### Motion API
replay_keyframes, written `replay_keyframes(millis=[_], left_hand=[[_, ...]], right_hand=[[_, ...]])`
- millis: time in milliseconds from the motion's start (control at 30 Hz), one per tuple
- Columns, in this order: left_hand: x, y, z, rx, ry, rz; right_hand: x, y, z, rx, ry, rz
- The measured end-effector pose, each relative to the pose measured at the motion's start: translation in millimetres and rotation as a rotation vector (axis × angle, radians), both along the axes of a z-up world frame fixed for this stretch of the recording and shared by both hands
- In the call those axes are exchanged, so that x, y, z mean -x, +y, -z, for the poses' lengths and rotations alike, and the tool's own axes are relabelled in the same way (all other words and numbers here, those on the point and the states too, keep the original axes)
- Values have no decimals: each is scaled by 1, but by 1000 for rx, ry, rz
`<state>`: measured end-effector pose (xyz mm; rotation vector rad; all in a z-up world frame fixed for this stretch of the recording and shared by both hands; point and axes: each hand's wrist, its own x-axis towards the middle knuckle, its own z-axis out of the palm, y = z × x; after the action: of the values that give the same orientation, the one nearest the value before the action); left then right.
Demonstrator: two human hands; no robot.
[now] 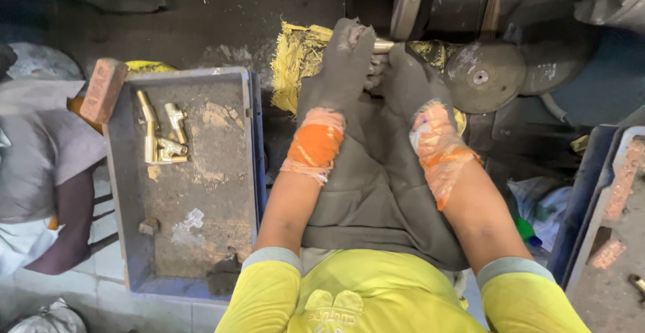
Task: The person sits at a grinding machine and repeatedly grinds small brass T-shaped metal fittings against the spinning wheel. They hold each fitting with both gloved hands, rotate it to grind different surfaces, and then place it into a nearby tray before picking up the next one.
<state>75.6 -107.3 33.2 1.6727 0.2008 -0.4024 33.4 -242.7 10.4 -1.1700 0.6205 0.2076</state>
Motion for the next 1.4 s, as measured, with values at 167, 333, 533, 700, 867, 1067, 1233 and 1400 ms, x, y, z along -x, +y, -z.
replay_keyframes(millis=[167,333,533,700,867,1067,1233,1400], left_hand=[[15,28,-14,511,-129,31],[24,37,-17,489,-142,57],[9,35,0,565,-14,107],[-4,31,22,594,-34,78],[-13,26,27,499,-17,30],[-12,23,20,482,-39,76],[-10,20,11,398,-67,126],[0,11,-2,186,-128,145]], right_hand=[[22,-18,5,-120,-371,-92],[33,-29,11,572,-691,-219],[31,-23,-1,314,-590,-225],[17,-18,9,-177,-493,-157],[13,-22,31,293,-399,-229],[6,-16,65,107,-510,-141],[-3,-17,110,-437,-383,-102],[-8,-9,154,-512,-471,28]])
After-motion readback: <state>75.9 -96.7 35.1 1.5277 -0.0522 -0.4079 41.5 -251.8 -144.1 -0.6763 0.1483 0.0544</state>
